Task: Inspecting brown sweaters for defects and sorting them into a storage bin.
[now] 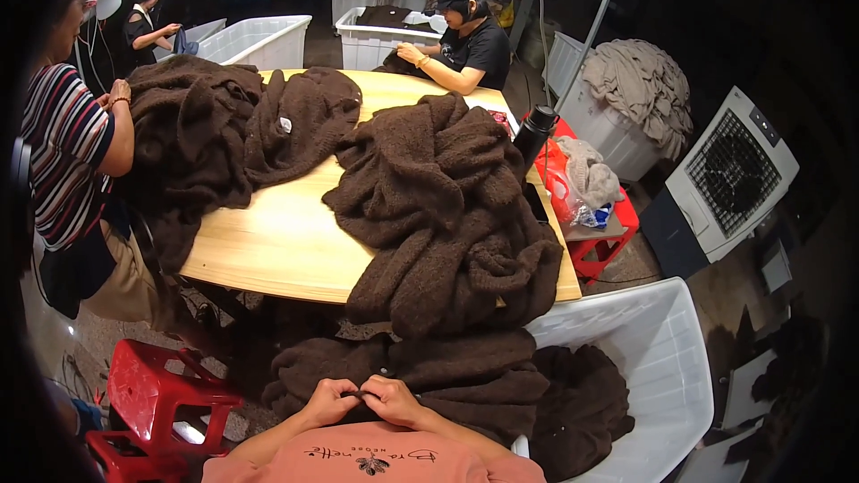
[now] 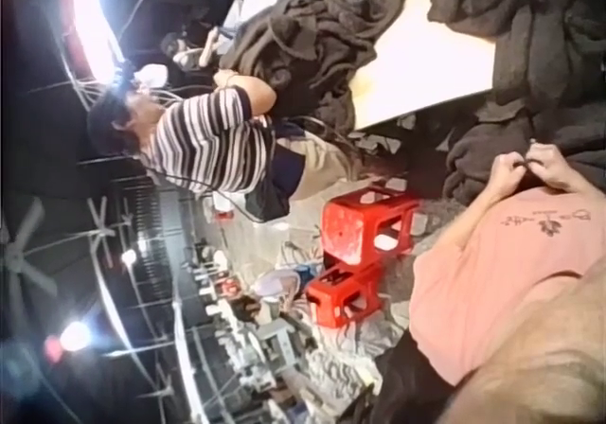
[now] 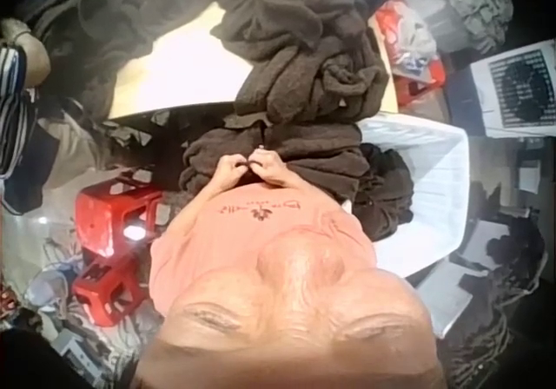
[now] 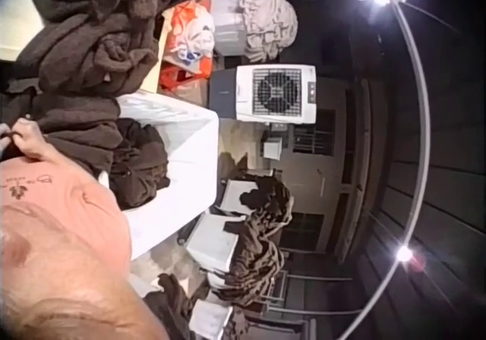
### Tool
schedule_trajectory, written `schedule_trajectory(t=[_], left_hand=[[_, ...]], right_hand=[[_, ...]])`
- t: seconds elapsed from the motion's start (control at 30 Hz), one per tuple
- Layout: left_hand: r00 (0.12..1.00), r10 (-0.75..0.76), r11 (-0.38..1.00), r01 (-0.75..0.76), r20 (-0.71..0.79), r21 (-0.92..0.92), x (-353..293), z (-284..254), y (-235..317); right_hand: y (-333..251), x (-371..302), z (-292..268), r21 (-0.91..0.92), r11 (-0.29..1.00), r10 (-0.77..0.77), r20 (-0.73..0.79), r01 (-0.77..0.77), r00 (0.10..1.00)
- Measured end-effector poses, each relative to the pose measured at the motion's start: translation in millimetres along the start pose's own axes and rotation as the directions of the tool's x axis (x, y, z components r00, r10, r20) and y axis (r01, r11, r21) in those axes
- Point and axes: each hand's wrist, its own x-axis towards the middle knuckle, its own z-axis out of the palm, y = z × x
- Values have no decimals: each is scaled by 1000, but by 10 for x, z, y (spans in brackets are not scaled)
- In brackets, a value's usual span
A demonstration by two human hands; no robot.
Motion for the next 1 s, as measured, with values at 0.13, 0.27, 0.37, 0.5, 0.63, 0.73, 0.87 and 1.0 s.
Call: schedule_trajectory(t=[0.13, 0.27, 0.37, 0.5, 0.63, 0.73, 0.87, 1.0], left_hand=[[986, 6, 987, 21, 166, -161, 70, 76, -121], [995, -62, 998, 62, -74, 1, 24, 80, -52], [921, 279, 931, -190, -273, 311, 0, 43, 70], [783, 539, 751, -281, -310, 597, -12, 12, 252], [721, 612, 679, -270, -323, 683, 26, -87, 294], [725, 590, 674, -200, -356, 711, 59, -178, 170], [995, -25, 1000, 27, -95, 16, 100, -144, -42], [999, -52, 983, 50, -7, -177, 82, -41, -16]], right_hand=[[56, -1, 45, -46, 996, -73, 30, 74, 997], [88, -1, 76, 3, 1000, 31, -63, -31, 997], [148, -19, 95, 89, 993, 87, -106, -78, 991], [171, -31, 107, 105, 991, 93, -102, -82, 990], [209, -26, 98, 288, 939, 225, -96, -189, 970], [276, -28, 102, 347, 914, 254, -90, -208, 963], [282, -26, 117, 371, 892, 298, -49, -259, 953], [249, -9, 134, 393, 886, 299, -75, -248, 951]])
